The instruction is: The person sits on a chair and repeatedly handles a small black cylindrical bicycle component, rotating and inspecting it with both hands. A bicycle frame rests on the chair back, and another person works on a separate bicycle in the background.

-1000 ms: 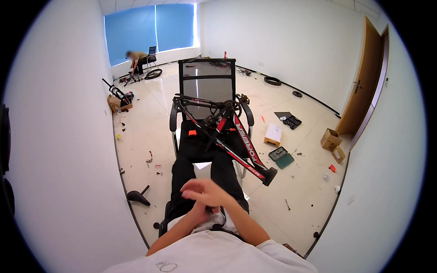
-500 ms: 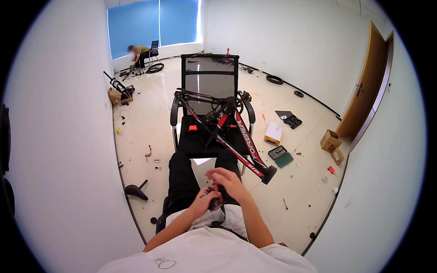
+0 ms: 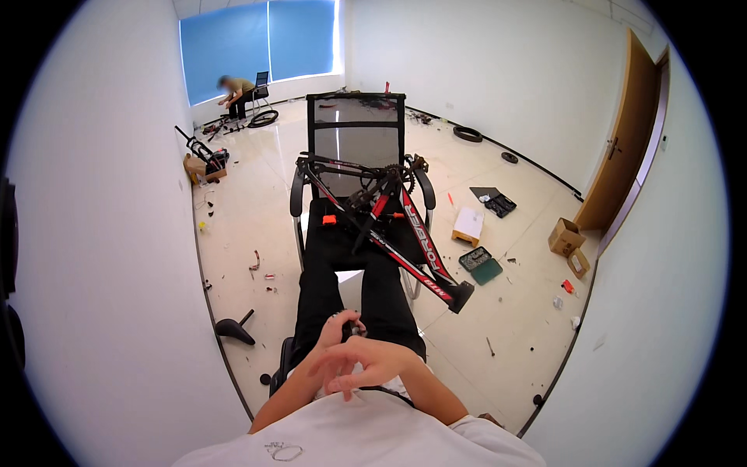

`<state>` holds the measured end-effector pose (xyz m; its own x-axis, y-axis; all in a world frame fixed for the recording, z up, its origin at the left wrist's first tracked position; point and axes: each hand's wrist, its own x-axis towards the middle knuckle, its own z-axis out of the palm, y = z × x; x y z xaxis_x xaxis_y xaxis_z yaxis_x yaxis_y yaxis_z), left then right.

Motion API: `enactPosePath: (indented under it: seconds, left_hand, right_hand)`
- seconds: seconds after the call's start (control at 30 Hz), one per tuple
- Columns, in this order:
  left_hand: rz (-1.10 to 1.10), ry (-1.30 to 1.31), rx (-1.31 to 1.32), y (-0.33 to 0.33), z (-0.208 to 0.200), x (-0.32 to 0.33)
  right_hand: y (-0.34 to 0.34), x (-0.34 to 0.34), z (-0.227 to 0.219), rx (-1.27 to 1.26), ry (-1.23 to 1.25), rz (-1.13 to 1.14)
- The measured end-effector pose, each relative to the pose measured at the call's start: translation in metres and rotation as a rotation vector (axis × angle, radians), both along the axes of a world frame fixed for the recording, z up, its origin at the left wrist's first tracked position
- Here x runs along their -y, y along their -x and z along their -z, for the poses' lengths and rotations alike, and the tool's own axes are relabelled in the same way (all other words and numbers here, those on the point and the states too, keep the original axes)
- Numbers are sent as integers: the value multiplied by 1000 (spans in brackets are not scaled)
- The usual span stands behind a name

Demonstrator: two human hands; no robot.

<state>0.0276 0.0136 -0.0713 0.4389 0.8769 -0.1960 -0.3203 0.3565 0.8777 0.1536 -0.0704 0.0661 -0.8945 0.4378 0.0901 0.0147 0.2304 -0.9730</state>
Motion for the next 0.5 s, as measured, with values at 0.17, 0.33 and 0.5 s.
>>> enactPosePath:
  seconds: [0.17, 0.33, 0.5]
  left_hand:
    - [-60, 145, 248, 10, -22, 0]
    - [-196, 21, 302, 14, -40, 3]
    - [-48, -38, 327, 14, -45, 13]
  right_hand:
    - [-5, -17, 32, 302, -123, 157]
    - [-31, -51, 55, 120, -84, 341]
    - [-53, -76, 63, 188, -86, 540]
